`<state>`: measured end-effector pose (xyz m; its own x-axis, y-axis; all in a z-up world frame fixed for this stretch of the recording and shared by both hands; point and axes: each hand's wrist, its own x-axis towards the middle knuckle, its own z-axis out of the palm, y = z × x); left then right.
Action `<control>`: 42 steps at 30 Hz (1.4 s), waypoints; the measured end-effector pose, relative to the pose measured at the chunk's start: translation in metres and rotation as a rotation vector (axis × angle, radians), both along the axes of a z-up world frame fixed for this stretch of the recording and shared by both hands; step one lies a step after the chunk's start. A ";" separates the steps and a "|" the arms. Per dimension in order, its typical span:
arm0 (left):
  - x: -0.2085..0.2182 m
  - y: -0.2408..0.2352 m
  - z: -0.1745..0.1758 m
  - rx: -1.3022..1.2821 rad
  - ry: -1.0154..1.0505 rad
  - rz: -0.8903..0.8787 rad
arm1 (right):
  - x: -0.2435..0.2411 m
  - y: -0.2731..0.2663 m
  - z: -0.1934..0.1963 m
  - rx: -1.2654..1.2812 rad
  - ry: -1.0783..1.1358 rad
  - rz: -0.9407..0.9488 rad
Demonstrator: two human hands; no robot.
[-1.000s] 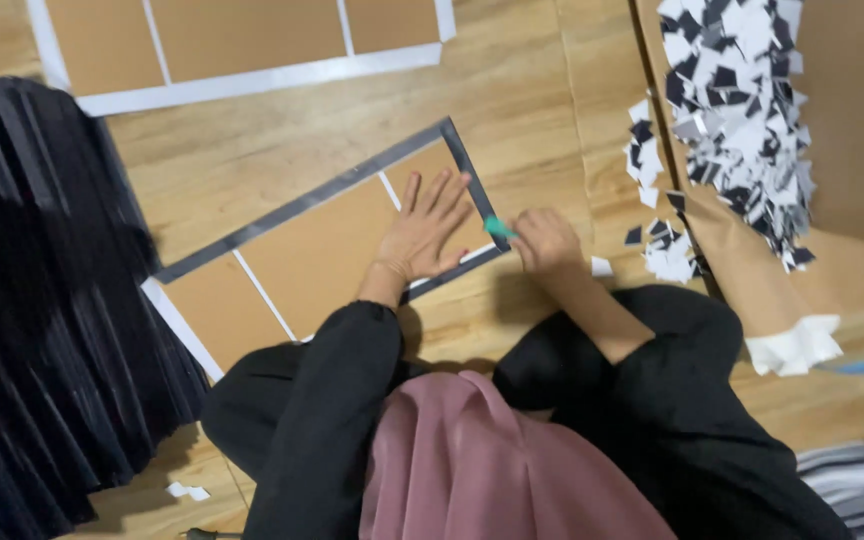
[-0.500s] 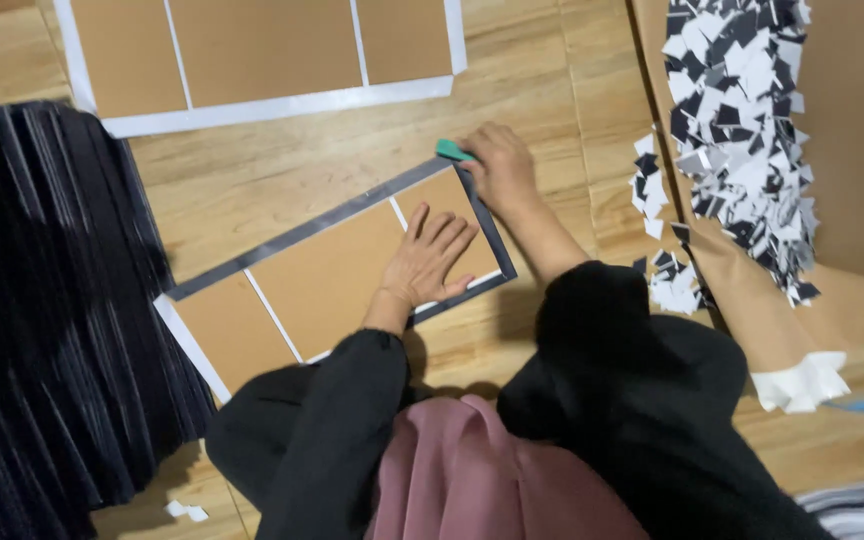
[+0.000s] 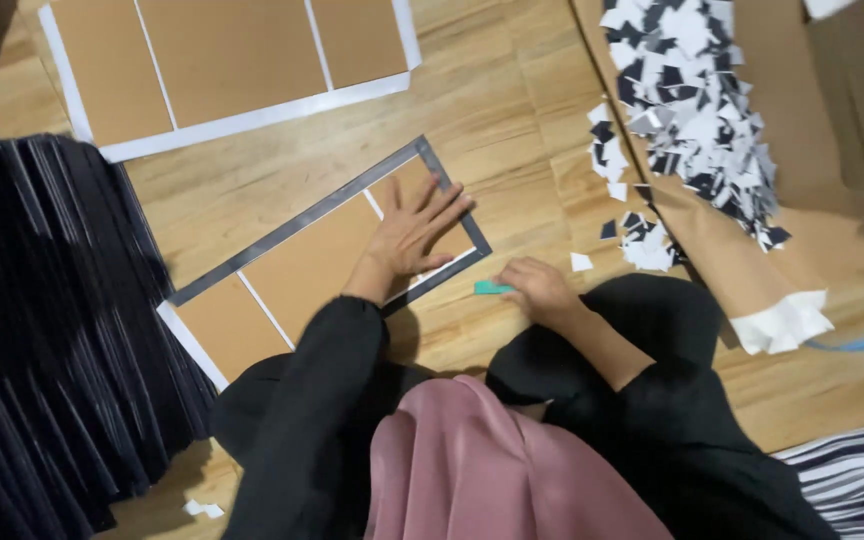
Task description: The person sits on the floor and uses a utility knife to cut along white lines on brown cardboard sheets. They repeatedly position the knife, cut along the lines, and then move the cut pieces aside.
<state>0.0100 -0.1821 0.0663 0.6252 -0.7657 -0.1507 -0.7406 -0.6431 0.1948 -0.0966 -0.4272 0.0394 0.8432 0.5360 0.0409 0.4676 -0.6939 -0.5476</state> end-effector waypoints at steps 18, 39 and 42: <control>0.041 0.050 0.366 0.103 -0.032 0.415 | 0.051 -0.028 0.012 1.037 0.715 -0.557; -0.035 0.035 0.139 -0.154 0.265 0.583 | 0.076 0.050 0.007 -0.049 0.333 -0.647; -0.002 -0.041 -0.042 0.052 -0.046 -0.043 | 0.064 0.073 0.050 -0.121 0.025 -0.443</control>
<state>0.0083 -0.2226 0.0247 0.5992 -0.7839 -0.1626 -0.7751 -0.6189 0.1275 -0.0324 -0.3547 0.0897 0.9922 0.1229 -0.0232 0.0987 -0.8835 -0.4579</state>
